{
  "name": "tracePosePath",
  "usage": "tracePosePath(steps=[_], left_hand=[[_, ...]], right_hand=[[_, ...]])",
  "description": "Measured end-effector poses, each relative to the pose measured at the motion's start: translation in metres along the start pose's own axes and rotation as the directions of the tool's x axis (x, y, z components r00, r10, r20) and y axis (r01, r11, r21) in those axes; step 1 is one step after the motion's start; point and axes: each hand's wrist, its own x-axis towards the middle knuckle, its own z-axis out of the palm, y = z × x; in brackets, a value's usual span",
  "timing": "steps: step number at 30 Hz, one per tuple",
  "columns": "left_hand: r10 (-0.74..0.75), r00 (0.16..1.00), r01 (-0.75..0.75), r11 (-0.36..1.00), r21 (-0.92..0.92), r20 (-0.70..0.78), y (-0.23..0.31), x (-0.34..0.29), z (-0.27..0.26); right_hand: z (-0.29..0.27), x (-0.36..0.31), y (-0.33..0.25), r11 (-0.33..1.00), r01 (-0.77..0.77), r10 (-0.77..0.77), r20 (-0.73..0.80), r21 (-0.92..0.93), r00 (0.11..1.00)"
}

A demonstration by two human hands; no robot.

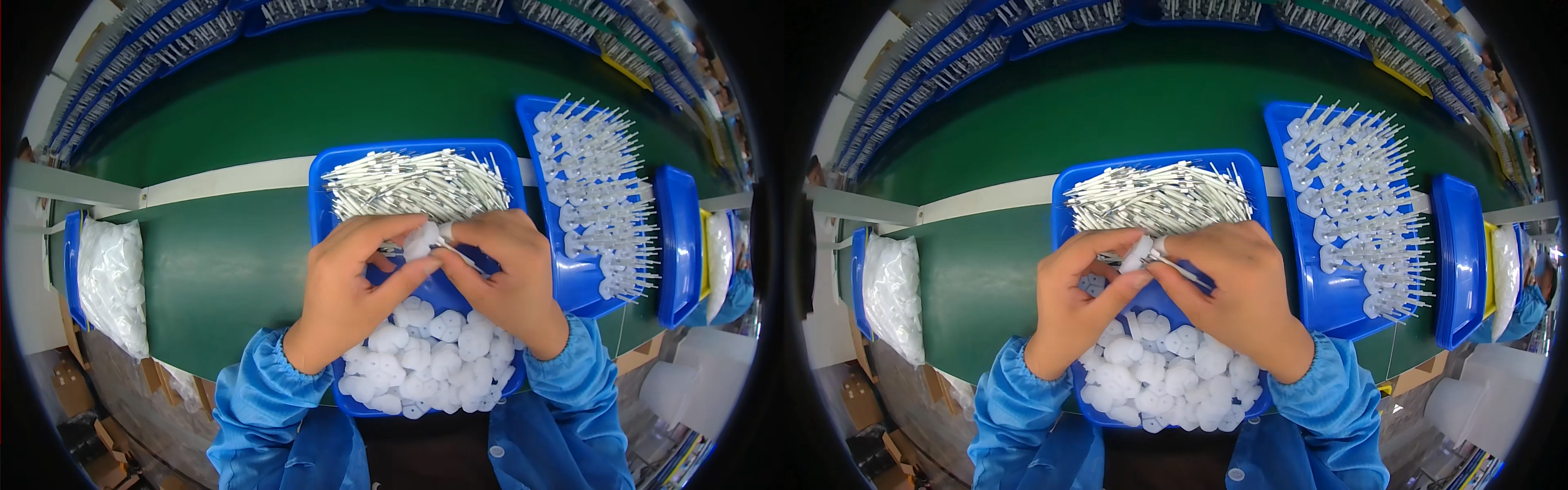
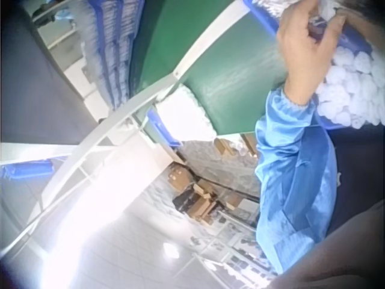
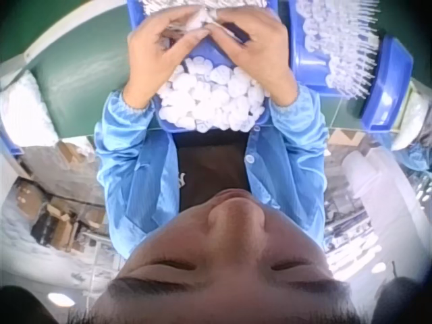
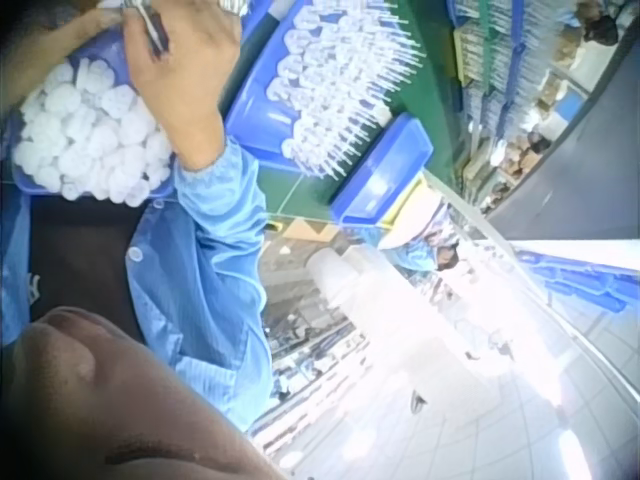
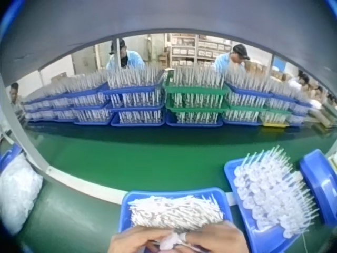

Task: The person repeatedly picks a white plastic base and a cotton-tipped stick, inserts the stick into the base, and places the assembled swab into a blue tray. The process continues until the tray is full, then the person lifts the tray to show the completed batch.

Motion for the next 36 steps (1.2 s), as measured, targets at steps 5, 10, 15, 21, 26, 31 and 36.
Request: tracePosePath(steps=[5,10,15,21,26,31,36], left_hand=[[0.169,0.986,-0.167,0.977,0.134,0.001,0.005,0.003,-0.003],[0.225,0.974,-0.219,0.955,0.201,-0.005,0.009,0.0,0.003],[0.356,0.934,-0.34,0.906,0.252,-0.023,0.005,0.002,0.006],[0.423,0.906,-0.406,0.875,0.265,-0.008,0.001,0.003,0.006],[0.429,0.903,-0.412,0.872,0.266,-0.006,0.0,0.003,0.005],[0.399,0.917,-0.388,0.883,0.263,0.013,-0.001,0.001,0.006],[0.364,0.928,-0.372,0.913,0.17,0.077,0.004,0.0,0.0]], right_hand=[[0.002,-0.011,0.01,0.828,-0.232,0.195,0.126,0.511,0.973],[0.002,-0.012,0.007,0.859,-0.243,0.194,0.152,0.451,0.969],[0.008,-0.017,0.009,0.789,-0.3,0.24,0.181,0.536,0.954],[0.002,-0.011,0.003,0.626,-0.385,0.258,0.286,0.678,0.923],[0.003,-0.013,0.002,0.577,-0.403,0.278,0.293,0.711,0.915],[0.003,-0.014,0.005,0.734,-0.338,0.254,0.223,0.589,0.941],[-0.007,-0.007,-0.005,0.484,-0.569,0.493,0.331,0.664,0.805]])
